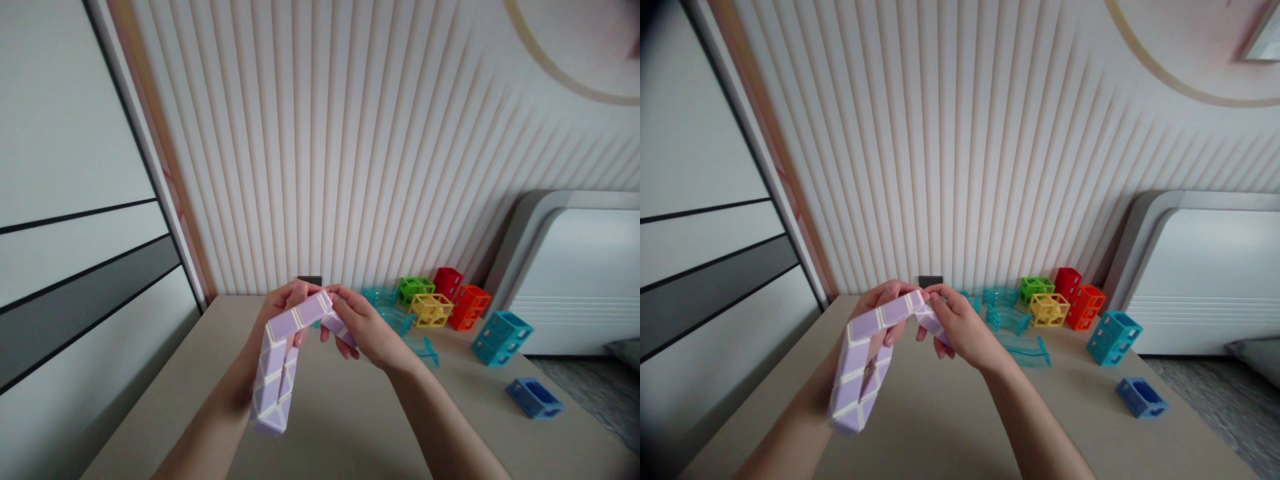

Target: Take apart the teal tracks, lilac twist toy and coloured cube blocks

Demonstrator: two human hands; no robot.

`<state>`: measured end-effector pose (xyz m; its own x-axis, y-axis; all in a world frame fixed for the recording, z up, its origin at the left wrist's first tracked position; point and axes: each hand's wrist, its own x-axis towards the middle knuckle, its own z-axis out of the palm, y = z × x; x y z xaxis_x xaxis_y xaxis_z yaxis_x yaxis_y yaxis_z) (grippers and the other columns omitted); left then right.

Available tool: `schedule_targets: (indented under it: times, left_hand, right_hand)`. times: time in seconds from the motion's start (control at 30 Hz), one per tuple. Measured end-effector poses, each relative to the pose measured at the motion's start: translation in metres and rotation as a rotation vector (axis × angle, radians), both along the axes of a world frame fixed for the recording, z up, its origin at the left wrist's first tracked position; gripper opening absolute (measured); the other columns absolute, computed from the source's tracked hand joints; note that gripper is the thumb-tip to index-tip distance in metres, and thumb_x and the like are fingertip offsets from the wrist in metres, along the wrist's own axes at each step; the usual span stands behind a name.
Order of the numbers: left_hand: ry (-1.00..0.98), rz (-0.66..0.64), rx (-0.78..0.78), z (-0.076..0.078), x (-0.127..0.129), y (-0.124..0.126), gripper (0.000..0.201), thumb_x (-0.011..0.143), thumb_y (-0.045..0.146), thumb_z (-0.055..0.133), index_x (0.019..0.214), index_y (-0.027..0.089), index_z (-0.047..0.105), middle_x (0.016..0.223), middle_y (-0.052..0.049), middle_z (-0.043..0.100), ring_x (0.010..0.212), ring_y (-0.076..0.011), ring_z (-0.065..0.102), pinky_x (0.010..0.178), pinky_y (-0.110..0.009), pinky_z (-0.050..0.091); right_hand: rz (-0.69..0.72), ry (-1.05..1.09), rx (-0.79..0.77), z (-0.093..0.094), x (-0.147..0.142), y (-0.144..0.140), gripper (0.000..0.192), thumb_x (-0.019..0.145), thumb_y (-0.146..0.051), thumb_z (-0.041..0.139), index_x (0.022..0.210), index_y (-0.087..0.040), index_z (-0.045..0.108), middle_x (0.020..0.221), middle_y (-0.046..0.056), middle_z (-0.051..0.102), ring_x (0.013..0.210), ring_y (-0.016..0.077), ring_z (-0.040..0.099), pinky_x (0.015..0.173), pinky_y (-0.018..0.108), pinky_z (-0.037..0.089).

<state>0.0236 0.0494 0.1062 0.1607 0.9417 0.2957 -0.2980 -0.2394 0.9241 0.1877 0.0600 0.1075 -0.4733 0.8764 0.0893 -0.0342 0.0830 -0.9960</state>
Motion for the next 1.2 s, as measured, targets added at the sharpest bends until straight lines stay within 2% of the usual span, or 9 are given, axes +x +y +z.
schedule_targets:
  times: [0.13,0.2,0.27,0.37,0.47,0.6,0.8,0.97,1.2]
  left_hand:
    - [0.161,-0.057,-0.049,0.0,-0.013,0.006,0.046,0.08,0.062,0.068,0.086,0.016,0.071,0.041,0.004,0.05,0.031,-0.0081,0.037,0.034,-0.02,0.021]
    - [0.18,-0.023,-0.045,0.001,-0.019,0.012,0.048,0.079,0.063,0.067,0.085,0.015,0.071,0.041,0.004,0.049,0.03,-0.0077,0.036,0.033,-0.019,0.021]
    - [0.21,0.052,-0.029,-0.001,-0.028,0.022,0.047,0.081,0.061,0.065,0.086,0.015,0.071,0.042,0.004,0.049,0.031,-0.0071,0.035,0.035,-0.019,0.02]
    - [0.293,0.318,-0.006,-0.016,-0.051,0.045,0.046,0.085,0.059,0.059,0.09,0.015,0.069,0.05,0.003,0.055,0.036,-0.0085,0.039,0.039,-0.02,0.027]
    - [0.576,0.792,0.055,-0.043,-0.082,0.071,0.049,0.089,0.059,0.046,0.092,0.017,0.069,0.066,-0.002,0.066,0.053,-0.0159,0.058,0.051,-0.024,0.043]
    - [0.716,0.974,0.039,-0.074,-0.113,0.093,0.046,0.091,0.051,0.04,0.1,0.015,0.067,0.09,-0.011,0.071,0.085,-0.0266,0.066,0.076,-0.036,0.051]
    - [0.949,0.969,0.041,-0.103,-0.129,0.109,0.03,0.081,0.035,0.052,0.096,0.014,0.067,0.106,-0.018,0.067,0.126,-0.0347,0.05,0.106,-0.046,0.04]
    - [1.057,0.92,-0.032,-0.126,-0.137,0.116,0.027,0.078,0.026,0.052,0.097,0.014,0.066,0.104,-0.016,0.068,0.123,-0.0353,0.052,0.104,-0.048,0.042]
    - [1.088,0.895,-0.021,-0.145,-0.137,0.118,0.039,0.083,0.03,0.052,0.118,0.013,0.059,0.124,-0.019,0.062,0.131,-0.0335,0.049,0.108,-0.048,0.04]
  right_hand:
    - [0.09,-0.084,-0.079,-0.009,0.001,0.008,0.041,0.097,-0.056,0.043,0.113,-0.019,0.053,0.06,-0.003,0.066,0.033,0.0082,0.049,0.031,0.015,0.032]
    - [0.003,-0.086,-0.018,-0.018,-0.005,0.014,0.041,0.099,-0.053,0.039,0.115,-0.018,0.054,0.068,0.0,0.069,0.04,0.0096,0.056,0.036,0.017,0.038]
    - [-0.123,-0.136,0.124,-0.027,-0.009,0.019,0.037,0.099,-0.046,0.041,0.118,-0.018,0.057,0.083,0.004,0.071,0.061,0.0128,0.066,0.05,0.021,0.048]
    - [-0.246,-0.265,0.343,-0.033,-0.006,0.025,0.032,0.096,-0.036,0.051,0.121,-0.019,0.061,0.11,0.008,0.07,0.097,0.0178,0.066,0.08,0.032,0.053]
    - [-0.258,-0.319,0.381,-0.029,0.003,0.024,0.031,0.096,-0.034,0.053,0.121,-0.019,0.063,0.117,0.009,0.069,0.101,0.0193,0.065,0.087,0.035,0.051]
    - [-0.169,-0.382,0.383,-0.024,0.005,0.019,0.03,0.097,-0.036,0.054,0.118,-0.019,0.066,0.106,0.008,0.073,0.097,0.0198,0.067,0.084,0.034,0.051]
    - [0.007,-0.493,0.362,-0.025,-0.003,0.009,0.03,0.097,-0.036,0.054,0.119,-0.021,0.069,0.108,0.008,0.074,0.097,0.0199,0.067,0.083,0.034,0.052]
    - [0.093,-0.543,0.354,-0.024,-0.003,0.004,0.031,0.097,-0.039,0.055,0.12,-0.023,0.069,0.1,0.008,0.075,0.089,0.0198,0.069,0.076,0.031,0.052]
    - [0.265,-0.627,0.395,-0.02,-0.007,-0.003,0.036,0.095,-0.039,0.055,0.125,-0.023,0.066,0.101,0.009,0.077,0.09,0.0215,0.072,0.076,0.03,0.053]
